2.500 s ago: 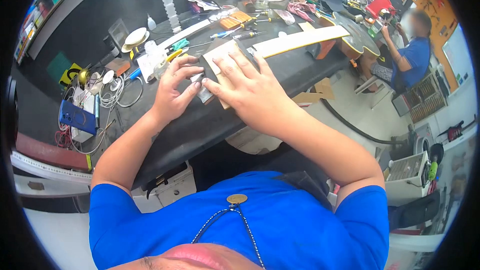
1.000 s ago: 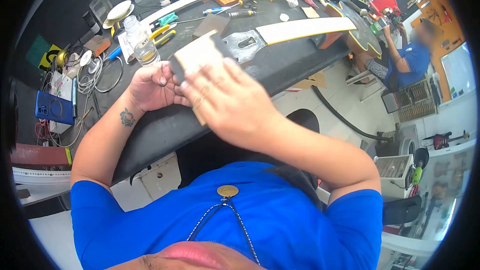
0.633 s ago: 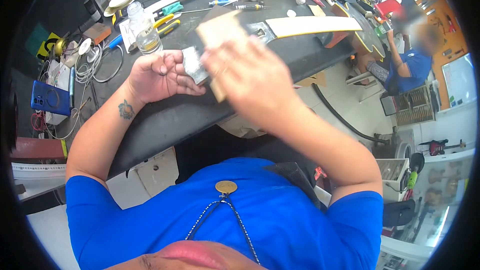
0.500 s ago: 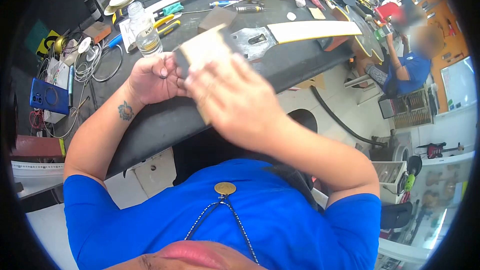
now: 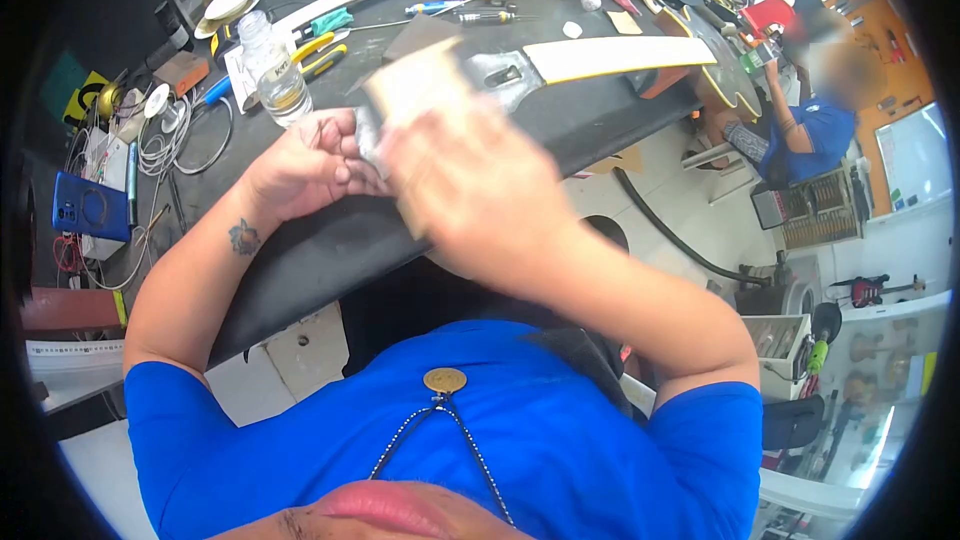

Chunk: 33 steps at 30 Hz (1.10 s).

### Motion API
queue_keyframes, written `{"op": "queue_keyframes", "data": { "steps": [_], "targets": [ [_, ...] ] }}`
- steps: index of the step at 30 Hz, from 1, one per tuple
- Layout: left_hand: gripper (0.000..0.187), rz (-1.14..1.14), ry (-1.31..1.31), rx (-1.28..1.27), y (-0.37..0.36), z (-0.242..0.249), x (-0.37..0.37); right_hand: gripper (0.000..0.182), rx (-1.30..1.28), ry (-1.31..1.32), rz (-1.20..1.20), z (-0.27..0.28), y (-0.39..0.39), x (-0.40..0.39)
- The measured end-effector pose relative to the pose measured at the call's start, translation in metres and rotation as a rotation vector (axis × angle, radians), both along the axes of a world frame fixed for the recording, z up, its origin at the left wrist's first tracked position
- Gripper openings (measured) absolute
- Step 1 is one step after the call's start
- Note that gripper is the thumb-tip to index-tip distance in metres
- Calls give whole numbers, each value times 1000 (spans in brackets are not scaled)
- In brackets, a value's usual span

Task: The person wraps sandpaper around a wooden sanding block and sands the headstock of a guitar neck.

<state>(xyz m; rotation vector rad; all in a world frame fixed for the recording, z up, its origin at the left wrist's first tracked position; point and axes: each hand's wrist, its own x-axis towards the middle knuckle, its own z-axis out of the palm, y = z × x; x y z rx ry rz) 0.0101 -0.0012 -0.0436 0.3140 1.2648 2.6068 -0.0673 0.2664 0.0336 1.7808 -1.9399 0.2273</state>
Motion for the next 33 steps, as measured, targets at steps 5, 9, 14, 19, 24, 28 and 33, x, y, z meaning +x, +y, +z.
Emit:
{"op": "queue_keyframes", "data": {
  "steps": [5,9,14,19,24,28,33],
  "targets": [
    [73,-19,-38,-61,-4,4,-5,44,-32,37,-65,5,1,-35],
    [79,52,23,-51,9,5,0,45,-58,-57,70,-9,-3,15],
    [85,-7,-64,-112,0,4,-4,49,-90,34,-101,0,-6,-28],
    [98,155,-140,-235,7,7,0,50,-194,-14,77,-17,-11,-30],
    [92,155,-99,-171,13,6,-4,46,-156,-78,-100,-7,-6,-29],
    [92,154,-102,-158,16,10,-3,42,-146,10,-159,4,-1,-23],
    [90,155,-94,-129,14,7,-2,38,-168,-134,-197,9,-2,-22]
  ]
}}
